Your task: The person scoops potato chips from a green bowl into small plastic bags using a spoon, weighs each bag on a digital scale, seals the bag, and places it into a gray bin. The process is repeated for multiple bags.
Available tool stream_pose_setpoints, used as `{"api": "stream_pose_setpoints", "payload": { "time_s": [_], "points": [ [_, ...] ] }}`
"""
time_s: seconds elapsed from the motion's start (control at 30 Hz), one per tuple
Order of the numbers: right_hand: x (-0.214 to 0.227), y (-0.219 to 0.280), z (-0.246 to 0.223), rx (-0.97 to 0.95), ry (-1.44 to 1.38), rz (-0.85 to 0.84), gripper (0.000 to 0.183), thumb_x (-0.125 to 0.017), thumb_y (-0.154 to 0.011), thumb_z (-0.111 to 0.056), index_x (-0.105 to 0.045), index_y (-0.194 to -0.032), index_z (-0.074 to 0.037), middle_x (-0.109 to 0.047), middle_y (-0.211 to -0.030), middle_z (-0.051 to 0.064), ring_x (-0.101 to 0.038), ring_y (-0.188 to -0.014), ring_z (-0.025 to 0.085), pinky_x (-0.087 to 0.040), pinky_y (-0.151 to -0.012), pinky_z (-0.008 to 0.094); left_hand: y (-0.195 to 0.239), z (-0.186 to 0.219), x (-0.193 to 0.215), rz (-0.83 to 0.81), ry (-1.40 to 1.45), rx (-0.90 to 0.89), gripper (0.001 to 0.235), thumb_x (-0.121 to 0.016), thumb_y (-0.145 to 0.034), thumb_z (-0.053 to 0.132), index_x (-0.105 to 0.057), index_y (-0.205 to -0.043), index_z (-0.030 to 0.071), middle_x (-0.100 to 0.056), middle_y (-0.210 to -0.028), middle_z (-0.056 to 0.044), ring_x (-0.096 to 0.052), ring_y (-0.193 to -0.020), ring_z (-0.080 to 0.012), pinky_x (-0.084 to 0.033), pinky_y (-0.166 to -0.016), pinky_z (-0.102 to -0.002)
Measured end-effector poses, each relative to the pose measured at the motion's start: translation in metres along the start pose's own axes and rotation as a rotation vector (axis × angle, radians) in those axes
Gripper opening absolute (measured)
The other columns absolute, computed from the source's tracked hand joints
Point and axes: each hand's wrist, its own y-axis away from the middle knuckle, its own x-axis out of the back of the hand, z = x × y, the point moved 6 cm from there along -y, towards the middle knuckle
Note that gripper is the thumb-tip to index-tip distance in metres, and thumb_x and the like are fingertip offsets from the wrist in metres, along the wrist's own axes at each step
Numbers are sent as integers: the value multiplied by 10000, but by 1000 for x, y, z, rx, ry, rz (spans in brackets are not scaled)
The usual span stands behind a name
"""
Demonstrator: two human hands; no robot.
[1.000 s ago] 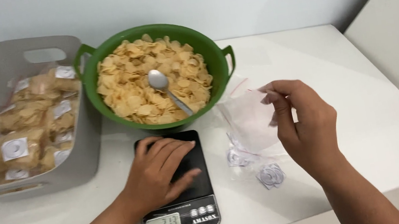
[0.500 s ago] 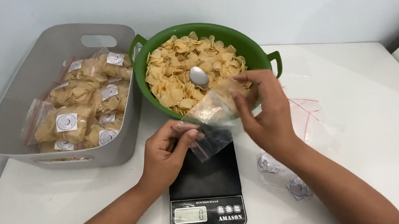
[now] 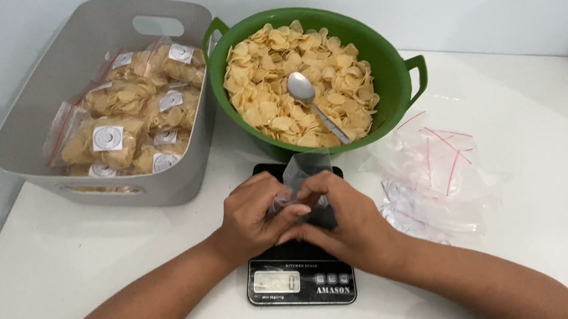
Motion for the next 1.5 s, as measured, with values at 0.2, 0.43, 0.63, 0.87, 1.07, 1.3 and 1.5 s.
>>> {"api": "stream_pose_setpoints", "payload": {
  "time_s": [0.2, 0.43, 0.63, 0.87, 1.07, 1.3, 1.5],
  "points": [
    [1, -4, 24, -87, -119, -51, 350, -838, -788, -110, -622, -1064, -100, -748, -825, 49, -765, -797, 257, -592, -733, 383, -6, 7, 4, 21, 41, 6, 218, -777, -896, 257, -677, -879, 64, -646, -652, -69, -627, -566, -215, -531, -497, -309],
    [12, -21, 9, -90, -279, -43, 238, -684, -904, 12, -618, -1132, -1, -770, -883, 124, -769, -801, 245, -612, -743, 370, -4, -4, 11, 87, -53, 58, 86, -738, -899, 114, -685, -862, 57, -653, -618, -86, -648, -564, -259, -529, -490, -329],
    [21, -23, -3, -46, -130, -28, 264, -711, -860, 8, -682, -1121, -16, -768, -831, 126, -770, -762, 278, -627, -708, 387, 4, -10, 6, 72, -56, 80, 189, -786, -892, 169, -655, -800, 68, -620, -582, -104, -626, -530, -272, -521, -455, -331],
    [20, -18, -3, 55, 100, -34, 377, -695, -816, 26, -666, -1187, -33, -732, -841, 162, -742, -753, 361, -618, -676, 440, -4, 4, 3, 51, -50, 40, 186, -810, -867, 152, -641, -840, 80, -640, -619, -78, -621, -582, -245, -552, -519, -328],
    [34, -23, -9, 84, 107, 53, 322, -700, -815, 59, -689, -1115, -58, -720, -798, 90, -751, -707, 261, -635, -678, 372, 2, -4, 3, 86, -24, 62, 166, -777, -885, 101, -613, -907, 94, -627, -692, -36, -631, -667, -227, -561, -555, -328],
    [42, -28, -4, -18, 103, 17, 160, -697, -884, 21, -730, -1029, -39, -782, -771, 105, -778, -675, 261, -638, -622, 347, 2, 3, 1, 13, -38, -41, 219, -692, -787, 55, -616, -987, 102, -669, -651, -10, -595, -585, -198, -477, -747, -339],
    [33, -27, 0, -59, 17, -36, 166, -642, -915, 19, -704, -1069, 12, -788, -800, 155, -789, -689, 282, -646, -583, 371, -3, 1, 4, -22, -250, -116, 675, -730, -814, 581, -638, -1298, 119, -550, -1118, -46, -487, -1048, -246, -362, -948, -402]
  ]
}}
